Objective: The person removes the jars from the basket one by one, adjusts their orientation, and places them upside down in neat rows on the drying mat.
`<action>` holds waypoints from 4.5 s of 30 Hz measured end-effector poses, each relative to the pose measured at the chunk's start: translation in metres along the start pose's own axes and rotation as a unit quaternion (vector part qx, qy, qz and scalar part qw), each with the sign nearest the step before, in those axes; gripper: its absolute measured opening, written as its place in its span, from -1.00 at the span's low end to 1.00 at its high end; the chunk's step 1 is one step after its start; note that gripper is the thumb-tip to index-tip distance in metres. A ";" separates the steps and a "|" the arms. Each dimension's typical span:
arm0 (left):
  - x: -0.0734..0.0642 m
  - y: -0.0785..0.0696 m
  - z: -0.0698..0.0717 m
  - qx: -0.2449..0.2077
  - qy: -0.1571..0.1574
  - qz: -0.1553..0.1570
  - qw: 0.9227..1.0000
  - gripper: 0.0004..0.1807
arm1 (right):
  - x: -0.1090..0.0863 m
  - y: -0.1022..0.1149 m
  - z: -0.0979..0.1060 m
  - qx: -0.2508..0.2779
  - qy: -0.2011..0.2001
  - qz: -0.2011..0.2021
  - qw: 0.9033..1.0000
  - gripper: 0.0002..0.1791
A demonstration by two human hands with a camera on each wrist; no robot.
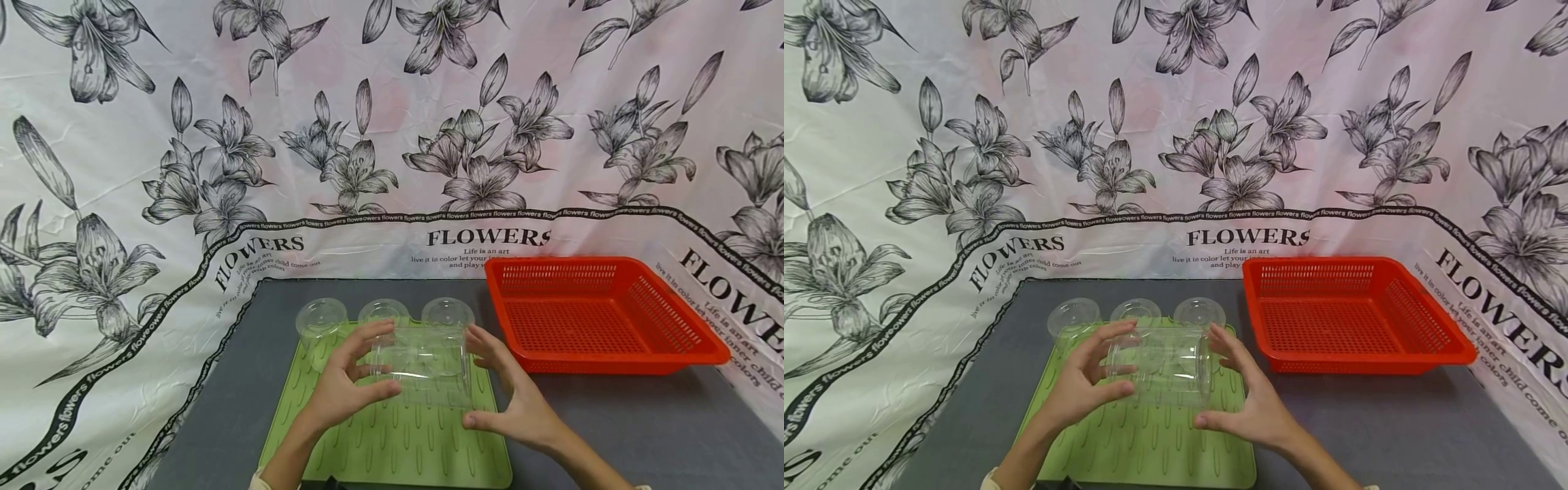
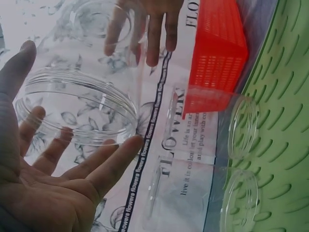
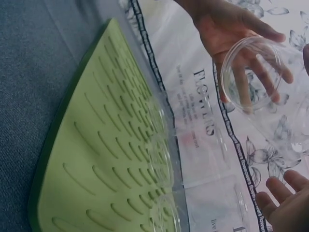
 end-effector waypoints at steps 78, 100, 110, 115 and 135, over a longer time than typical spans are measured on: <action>-0.008 0.016 -0.023 0.361 0.018 0.084 0.928 0.19 | 0.010 0.000 -0.009 -0.066 0.027 -0.006 0.997 0.40; -0.010 0.021 -0.027 0.172 0.021 0.083 0.981 0.13 | 0.013 0.006 -0.019 0.105 0.029 0.035 0.993 0.25; -0.010 0.022 -0.028 0.162 0.026 0.070 0.984 0.15 | 0.013 0.011 -0.020 0.120 0.028 0.055 0.991 0.24; -0.009 0.023 -0.029 0.171 0.029 0.060 0.983 0.18 | 0.011 0.010 -0.018 0.101 0.017 0.053 0.993 0.21; -0.053 0.011 0.033 0.256 -0.106 -0.142 0.950 -0.82 | -0.015 -0.026 -0.009 0.045 -0.026 -0.082 0.995 0.11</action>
Point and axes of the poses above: each hand's wrist, its own x-axis towards the middle knuckle, its own z-axis out of the back of the hand, y = z × x, the point moved 6 cm from there along x, towards the middle knuckle, and after that the axes turned 8 degrees about y, right-handed, at the moved point
